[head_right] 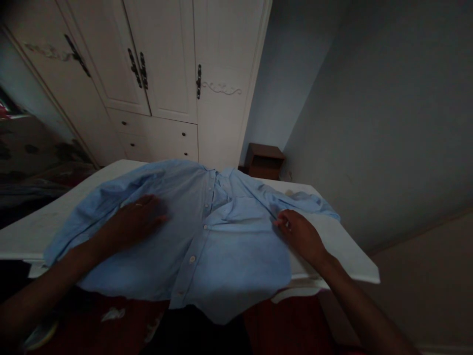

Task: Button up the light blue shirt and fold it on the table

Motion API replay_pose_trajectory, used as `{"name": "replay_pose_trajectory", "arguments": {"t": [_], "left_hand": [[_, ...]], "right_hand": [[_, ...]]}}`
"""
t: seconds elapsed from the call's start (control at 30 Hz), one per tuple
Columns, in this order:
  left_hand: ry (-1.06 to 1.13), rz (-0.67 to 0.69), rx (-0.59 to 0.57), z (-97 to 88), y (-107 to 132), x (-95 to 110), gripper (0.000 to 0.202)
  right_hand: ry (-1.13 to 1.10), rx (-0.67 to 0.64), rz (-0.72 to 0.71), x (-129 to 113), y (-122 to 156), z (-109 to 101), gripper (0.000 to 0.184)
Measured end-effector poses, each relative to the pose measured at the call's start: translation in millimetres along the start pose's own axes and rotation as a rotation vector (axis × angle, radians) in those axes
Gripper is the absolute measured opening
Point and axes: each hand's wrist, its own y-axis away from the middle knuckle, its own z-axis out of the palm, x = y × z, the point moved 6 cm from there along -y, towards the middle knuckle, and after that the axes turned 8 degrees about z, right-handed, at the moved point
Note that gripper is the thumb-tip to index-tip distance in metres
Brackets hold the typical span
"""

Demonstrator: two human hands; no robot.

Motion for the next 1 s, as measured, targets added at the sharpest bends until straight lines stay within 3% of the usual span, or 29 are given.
{"name": "replay_pose_trajectory", "arguments": {"t": [0.07,0.13,0.2,0.3,0.47,0.57,0.67,0.83,1.0], "left_hand": [[0.125,0.023,0.067,-12.4,9,31,0.048],[0.306,0.018,0.042,-12.5,23,63,0.041],[0.463,-0.048,-0.08,0.9,38,89,0.039],[0.478,-0.165,-0.138,19.2,58,110,0.039],[0.413,-0.412,-0.321,38.7,72,111,0.033],[0.431,-0.496,-0.324,39.7,77,112,0.027],[0.531,-0.519,-0.281,50.0,88,115,0.024],[0.852,-0.505,-0.154,79.0,117,113,0.029],[0.886,-0.46,0.034,89.1,137,111,0.039]], "right_hand": [[-0.055,-0.017,-0.101,-21,4,0,0.024],[-0.096,-0.059,-0.211,-44,7,5,0.022],[-0.127,-0.092,-0.326,-66,7,13,0.021],[-0.155,-0.107,-0.475,-92,-4,32,0.026],[-0.09,-0.019,-0.564,-115,-43,65,0.043],[0.006,-0.073,-0.569,-128,-64,81,0.032],[0.021,-0.159,-0.604,-145,-73,89,0.019],[-0.068,-0.079,-0.712,-173,-76,89,0.016],[-0.075,-0.112,-0.748,-173,-83,100,0.017]]}}
